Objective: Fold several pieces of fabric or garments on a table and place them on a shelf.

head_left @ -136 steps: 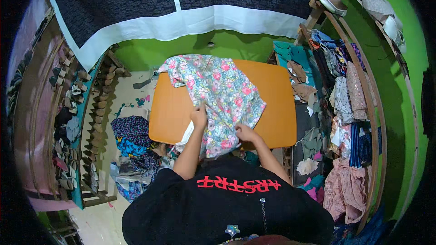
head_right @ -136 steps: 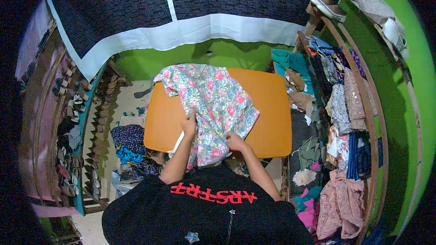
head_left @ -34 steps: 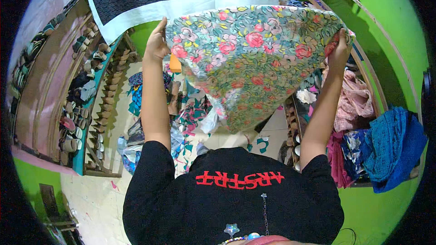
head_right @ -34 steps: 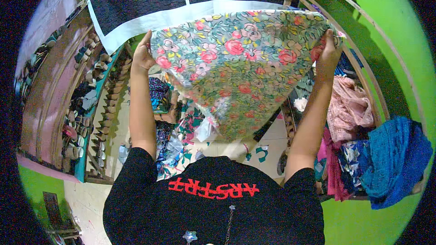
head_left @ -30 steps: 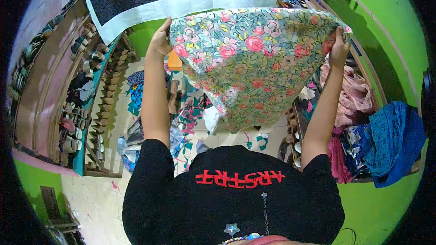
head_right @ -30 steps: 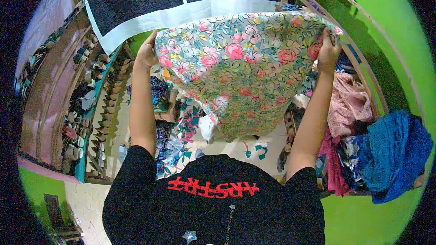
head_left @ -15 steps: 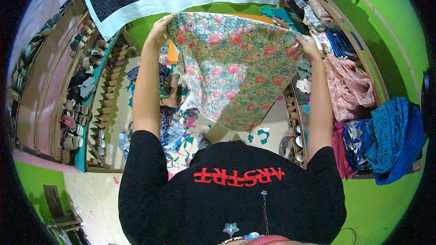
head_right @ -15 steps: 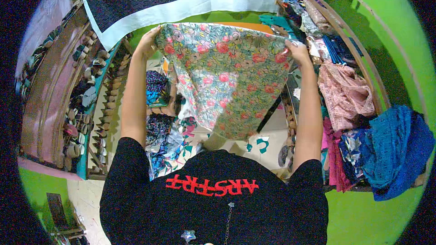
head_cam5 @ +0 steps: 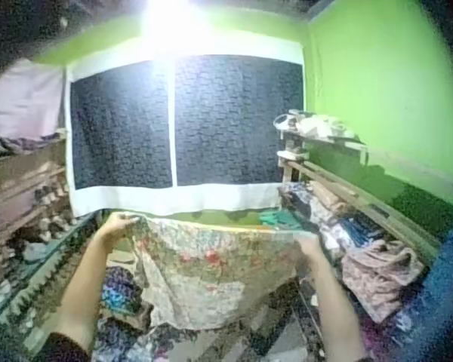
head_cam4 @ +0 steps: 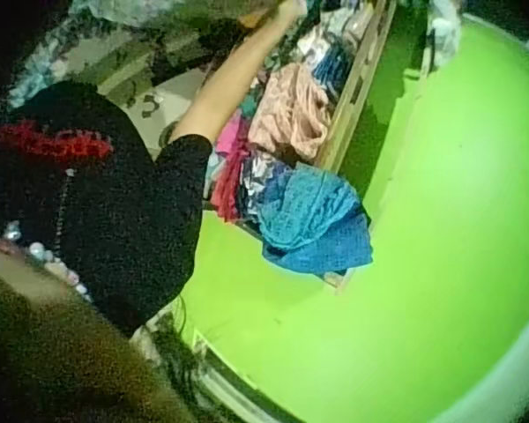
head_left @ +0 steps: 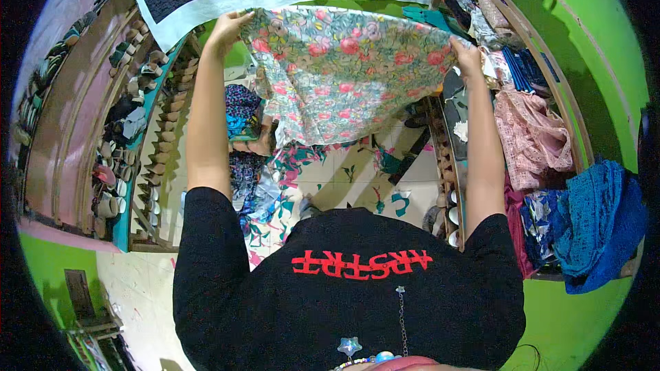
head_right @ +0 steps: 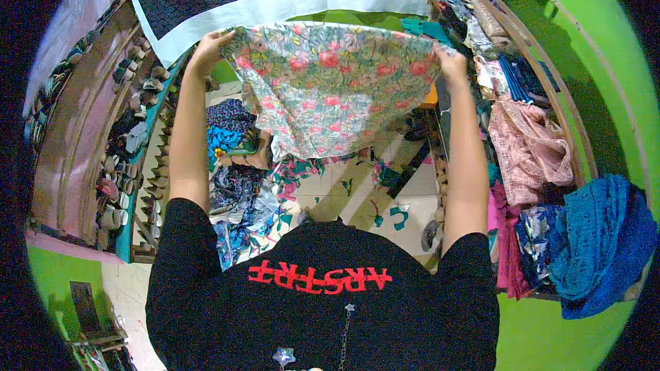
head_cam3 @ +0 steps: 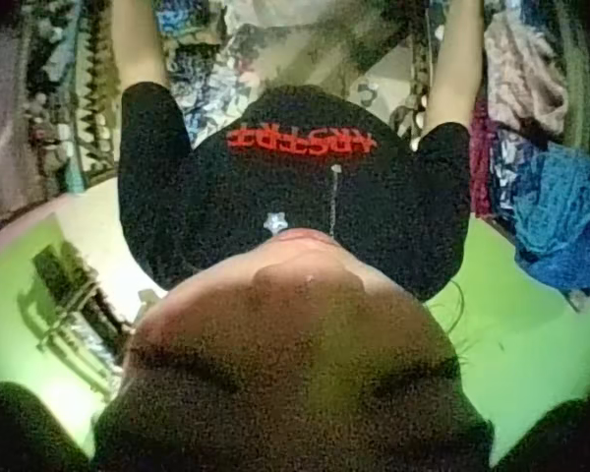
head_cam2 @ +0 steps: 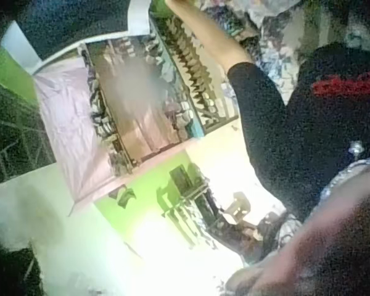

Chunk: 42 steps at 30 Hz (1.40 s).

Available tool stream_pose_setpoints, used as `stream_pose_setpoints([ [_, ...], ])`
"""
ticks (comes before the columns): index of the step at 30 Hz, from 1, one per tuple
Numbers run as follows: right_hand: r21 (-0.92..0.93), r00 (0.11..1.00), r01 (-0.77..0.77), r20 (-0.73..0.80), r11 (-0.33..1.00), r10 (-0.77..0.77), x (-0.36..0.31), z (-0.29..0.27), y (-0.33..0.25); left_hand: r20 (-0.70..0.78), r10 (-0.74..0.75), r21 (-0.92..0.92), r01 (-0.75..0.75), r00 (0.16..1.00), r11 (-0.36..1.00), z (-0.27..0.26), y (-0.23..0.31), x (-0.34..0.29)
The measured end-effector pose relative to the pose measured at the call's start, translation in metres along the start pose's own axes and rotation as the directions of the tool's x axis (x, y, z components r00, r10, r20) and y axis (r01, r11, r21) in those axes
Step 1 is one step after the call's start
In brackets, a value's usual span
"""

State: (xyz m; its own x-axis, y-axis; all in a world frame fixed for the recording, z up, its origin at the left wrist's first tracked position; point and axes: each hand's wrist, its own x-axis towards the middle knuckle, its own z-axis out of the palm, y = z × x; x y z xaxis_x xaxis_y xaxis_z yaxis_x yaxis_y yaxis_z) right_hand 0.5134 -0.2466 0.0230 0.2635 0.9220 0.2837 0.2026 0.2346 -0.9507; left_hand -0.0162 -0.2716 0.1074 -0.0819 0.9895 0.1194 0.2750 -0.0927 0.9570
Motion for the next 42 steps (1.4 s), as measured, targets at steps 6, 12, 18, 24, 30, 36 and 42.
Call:
stream_pose_setpoints([
  [6, 0.042, 0.976, 0.134, -0.181, 0.990, -0.124, 0.013, 0.025, -0.060, -0.237, 0.220, 0.134, -0.193, 0.946, 0.972, -0.026, 0.010, 0.019],
  [12, -0.011, 0.917, 0.221, -0.339, 0.975, -0.211, 0.044, 0.045, -0.093, -0.332, 0.362, 0.170, -0.322, 0.871, 0.931, -0.031, 0.038, 0.027],
  [18, 0.261, 0.930, 0.355, -0.199, 0.898, -0.310, 0.088, 0.079, -0.085, -0.349, 0.235, 0.016, -0.245, 0.907, 0.969, -0.048, 0.032, 0.070],
  [24, 0.145, 0.964, 0.237, -0.158, 0.961, -0.214, 0.135, 0.113, -0.020, -0.222, 0.069, -0.329, -0.141, 0.973, 0.934, -0.026, -0.014, 0.150],
  [30, -0.063, 0.984, 0.121, -0.122, 0.991, -0.128, 0.196, 0.158, -0.021, -0.098, 0.025, -0.289, -0.053, 0.995, 0.956, -0.033, -0.045, 0.264],
  [36, 0.091, 0.959, -0.262, -0.086, 0.961, 0.269, 0.282, 0.169, -0.013, -0.019, 0.028, -0.214, -0.031, 0.999, 0.976, 0.010, -0.043, 0.355],
  [42, 0.210, 0.975, -0.137, -0.143, 0.968, 0.169, 0.330, 0.194, -0.017, -0.174, 0.049, -0.399, -0.116, 0.983, 0.910, 0.006, -0.055, 0.420],
])
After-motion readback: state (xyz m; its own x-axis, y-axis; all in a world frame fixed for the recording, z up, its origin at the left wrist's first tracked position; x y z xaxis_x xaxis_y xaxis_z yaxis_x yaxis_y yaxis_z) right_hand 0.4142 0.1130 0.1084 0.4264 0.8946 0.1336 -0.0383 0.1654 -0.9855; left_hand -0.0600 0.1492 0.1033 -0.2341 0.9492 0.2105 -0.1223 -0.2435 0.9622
